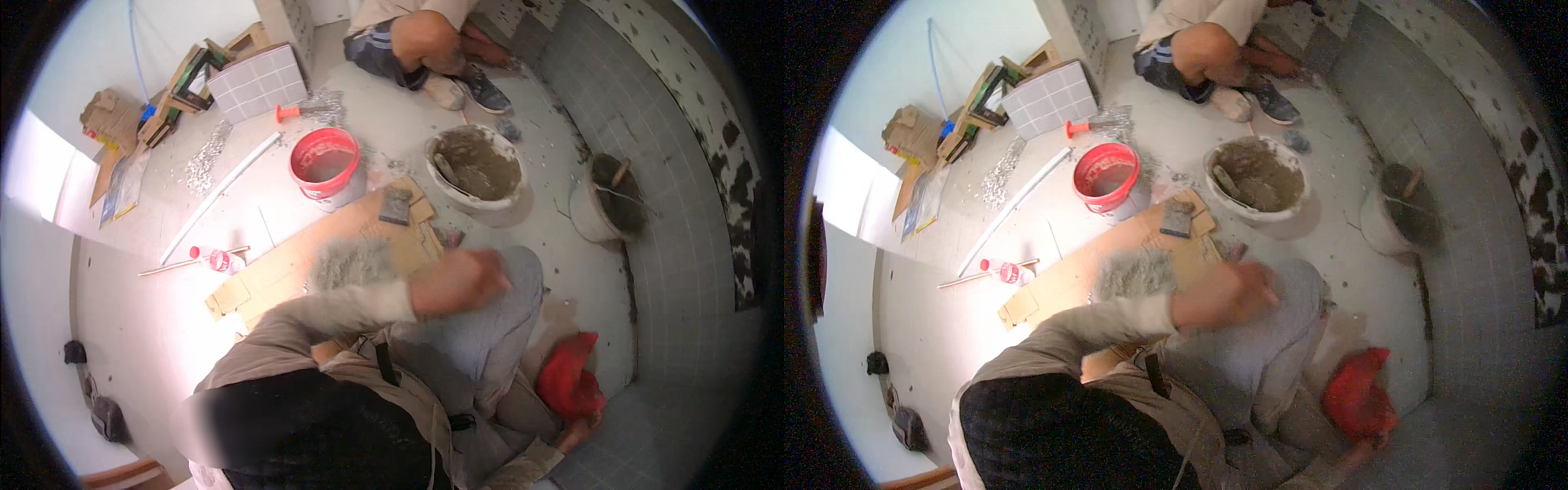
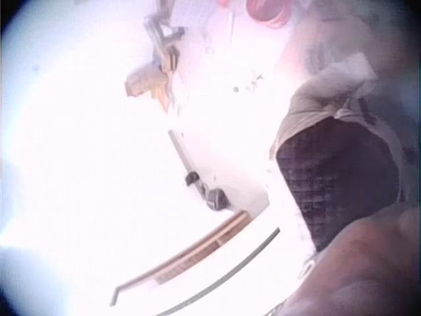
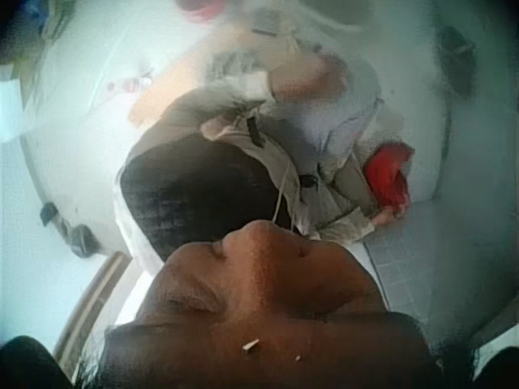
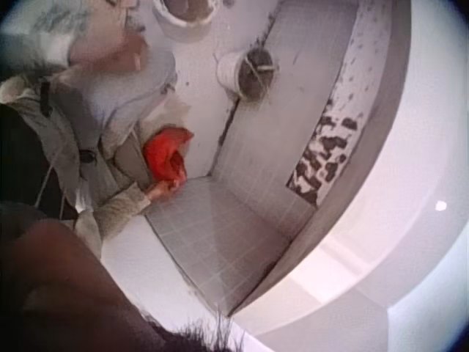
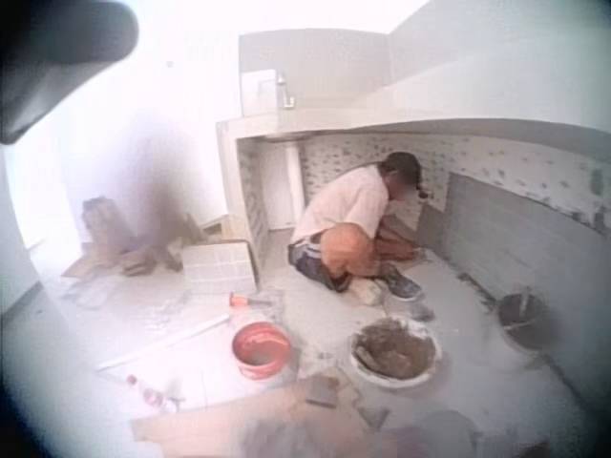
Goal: The person applies mortar and grout to the joints between wall tiles using a putty knife and a sponge, then wipes the excess away with a cloth.
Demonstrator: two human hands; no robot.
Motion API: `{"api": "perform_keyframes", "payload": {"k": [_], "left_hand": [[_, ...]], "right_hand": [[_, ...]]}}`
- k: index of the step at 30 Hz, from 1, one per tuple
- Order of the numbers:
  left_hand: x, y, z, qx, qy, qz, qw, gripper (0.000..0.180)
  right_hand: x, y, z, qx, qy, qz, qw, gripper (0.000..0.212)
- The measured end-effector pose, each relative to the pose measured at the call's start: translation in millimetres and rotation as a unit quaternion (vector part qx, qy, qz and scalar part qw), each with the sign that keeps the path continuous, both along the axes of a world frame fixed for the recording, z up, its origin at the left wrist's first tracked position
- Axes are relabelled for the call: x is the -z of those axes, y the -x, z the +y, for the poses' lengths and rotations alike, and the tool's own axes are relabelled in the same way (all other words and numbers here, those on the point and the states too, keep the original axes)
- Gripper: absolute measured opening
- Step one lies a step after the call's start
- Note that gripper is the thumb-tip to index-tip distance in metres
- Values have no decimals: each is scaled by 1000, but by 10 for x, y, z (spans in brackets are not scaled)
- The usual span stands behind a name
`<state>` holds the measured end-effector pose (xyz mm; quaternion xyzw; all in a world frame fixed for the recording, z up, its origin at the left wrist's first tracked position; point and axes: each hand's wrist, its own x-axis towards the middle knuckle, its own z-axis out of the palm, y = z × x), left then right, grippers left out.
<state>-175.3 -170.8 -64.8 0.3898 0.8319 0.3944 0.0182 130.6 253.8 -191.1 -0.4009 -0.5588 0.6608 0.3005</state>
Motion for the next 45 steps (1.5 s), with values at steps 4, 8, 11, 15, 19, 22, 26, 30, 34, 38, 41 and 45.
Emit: {"api": "perform_keyframes", "payload": {"k": [4,8,11,15,19,22,26,30,34,38,41,45], "left_hand": [[-77,1146,-1529,-322,-58,110,938,36],[82,2150,-2843,-249,272,65,927,13],[660,2496,-3054,-142,385,-5,912,18],[1234,2622,-3153,-18,386,90,918,38],[1440,2694,-3194,-37,408,-18,912,41],[1523,2758,-3269,-45,430,-73,899,44],[1595,2819,-3294,-49,457,-142,877,48],[1441,2729,-3148,-24,454,-185,871,50],[1208,2535,-3001,-152,376,-104,908,39],[1270,2609,-3018,-149,328,-175,916,43],[1505,2720,-3128,-165,245,-179,938,43],[1673,2768,-3275,-185,242,-149,941,34]], "right_hand": [[-78,-37,64,40,8,-17,999,43],[-161,-73,169,56,10,-18,998,42],[-187,-131,167,66,13,-7,998,41],[-190,-233,55,70,18,16,997,40],[-217,-327,-37,105,40,20,993,37],[-222,-346,-27,129,71,53,988,35],[-166,-304,37,154,-4,-12,988,36],[-148,-294,73,141,9,10,990,33],[-133,-293,58,149,-20,-53,987,34],[-36,-293,59,167,-27,-39,985,35],[37,-371,104,119,-16,-4,993,31],[119,-459,178,122,-13,21,992,26]]}}
